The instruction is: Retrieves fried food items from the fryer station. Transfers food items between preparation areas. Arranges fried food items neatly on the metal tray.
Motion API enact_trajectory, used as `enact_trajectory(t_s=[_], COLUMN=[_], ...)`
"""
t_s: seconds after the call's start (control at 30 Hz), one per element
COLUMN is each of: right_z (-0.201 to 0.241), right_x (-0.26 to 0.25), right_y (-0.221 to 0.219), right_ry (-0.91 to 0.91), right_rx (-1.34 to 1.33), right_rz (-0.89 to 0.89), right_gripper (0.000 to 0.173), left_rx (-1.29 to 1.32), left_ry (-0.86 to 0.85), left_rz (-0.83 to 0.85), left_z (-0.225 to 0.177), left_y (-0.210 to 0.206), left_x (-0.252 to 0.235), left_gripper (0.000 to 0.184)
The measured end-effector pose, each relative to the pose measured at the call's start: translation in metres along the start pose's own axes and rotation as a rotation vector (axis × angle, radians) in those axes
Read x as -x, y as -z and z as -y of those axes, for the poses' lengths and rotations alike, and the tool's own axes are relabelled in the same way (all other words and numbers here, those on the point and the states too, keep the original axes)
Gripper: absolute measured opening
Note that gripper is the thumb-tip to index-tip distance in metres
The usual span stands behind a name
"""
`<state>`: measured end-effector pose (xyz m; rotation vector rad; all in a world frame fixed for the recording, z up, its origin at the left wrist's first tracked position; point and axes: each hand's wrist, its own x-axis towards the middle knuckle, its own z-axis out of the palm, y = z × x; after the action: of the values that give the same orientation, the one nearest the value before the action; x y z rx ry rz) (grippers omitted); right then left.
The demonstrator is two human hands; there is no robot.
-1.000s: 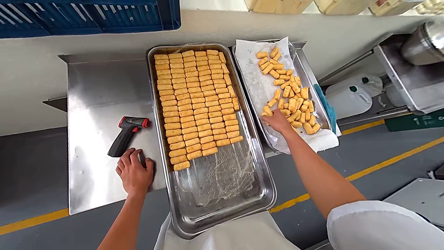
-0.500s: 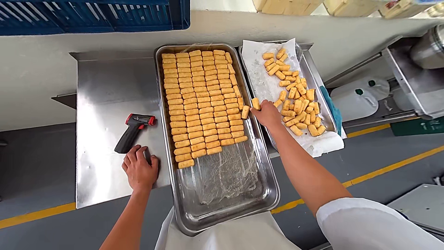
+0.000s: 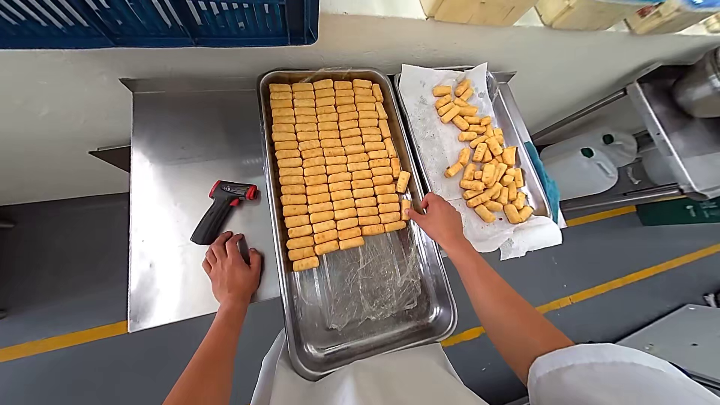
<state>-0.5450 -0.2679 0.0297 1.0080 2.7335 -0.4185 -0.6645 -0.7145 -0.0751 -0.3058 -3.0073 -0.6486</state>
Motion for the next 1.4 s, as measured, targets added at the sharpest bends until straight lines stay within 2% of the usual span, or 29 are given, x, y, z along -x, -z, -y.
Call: enact_trajectory(t_s=[0.1,0.17,0.27,0.37,0.47,0.6,0.7,0.77,0.83,0.9,1.0,1.1,1.17,1.27,1.4], right_z=[-0.003,0.001,0.012,0.018,0.013,0.013,0.018,0.02,0.017,0.01,-0.003,-0.011,-0.003,0.009,0.005], right_x=[-0.014,-0.032,-0.055,-0.065,-0.068,-0.058,-0.058,-0.055,-0.042,-0.022,-0.001,-0.003,-0.005,0.004,0.034], right_y=[0.0,0.001,0.002,0.004,0.006,0.006,0.004,0.01,0.019,0.02,0.0,-0.019,-0.019,-0.005,-0.007], right_ry=[0.124,0.212,0.312,0.355,0.381,0.369,0.344,0.295,0.282,0.356,0.453,0.459,0.389,0.299,0.464], right_rx=[-0.051,-0.08,-0.068,-0.031,-0.064,-0.079,-0.013,-0.033,-0.066,-0.033,0.105,0.167,0.204,0.198,0.09], right_rz=[-0.064,-0.087,-0.029,0.028,0.062,0.044,0.147,0.155,0.117,0.115,0.148,0.032,0.027,0.11,0.17], right_gripper=[0.038,0.041,0.049,0.035,0.034,0.039,0.051,0.055,0.048,0.037,0.03,0.023,0.026,0.035,0.038], left_rx=[-0.004,-0.002,-0.006,-0.002,-0.001,0.007,0.009,0.003,0.003,0.0,-0.001,-0.004,-0.014,-0.018,-0.001], left_ry=[-0.001,0.002,0.001,-0.001,0.001,-0.007,0.001,0.003,-0.001,-0.002,-0.005,-0.006,-0.011,-0.013,-0.012], left_rz=[0.001,0.008,0.0,0.003,-0.011,-0.019,0.001,0.006,0.007,0.003,0.004,0.01,0.0,-0.006,0.001], left_z=[-0.001,0.0,0.0,0.001,0.0,-0.001,-0.001,-0.001,0.0,0.001,0.002,0.001,0.001,0.001,-0.002], left_y=[0.001,0.001,0.0,-0.001,-0.001,-0.001,0.003,0.002,0.001,0.0,0.0,0.001,0.001,0.0,0.001], left_x=[0.0,0.0,0.0,0.0,0.0,0.0,0.001,0.001,0.001,0.0,0.001,0.003,0.001,0.001,0.001], left_gripper=[0.054,0.054,0.054,0.054,0.053,0.053,0.053,0.054,0.055,0.056,0.055,0.056,0.055,0.055,0.055])
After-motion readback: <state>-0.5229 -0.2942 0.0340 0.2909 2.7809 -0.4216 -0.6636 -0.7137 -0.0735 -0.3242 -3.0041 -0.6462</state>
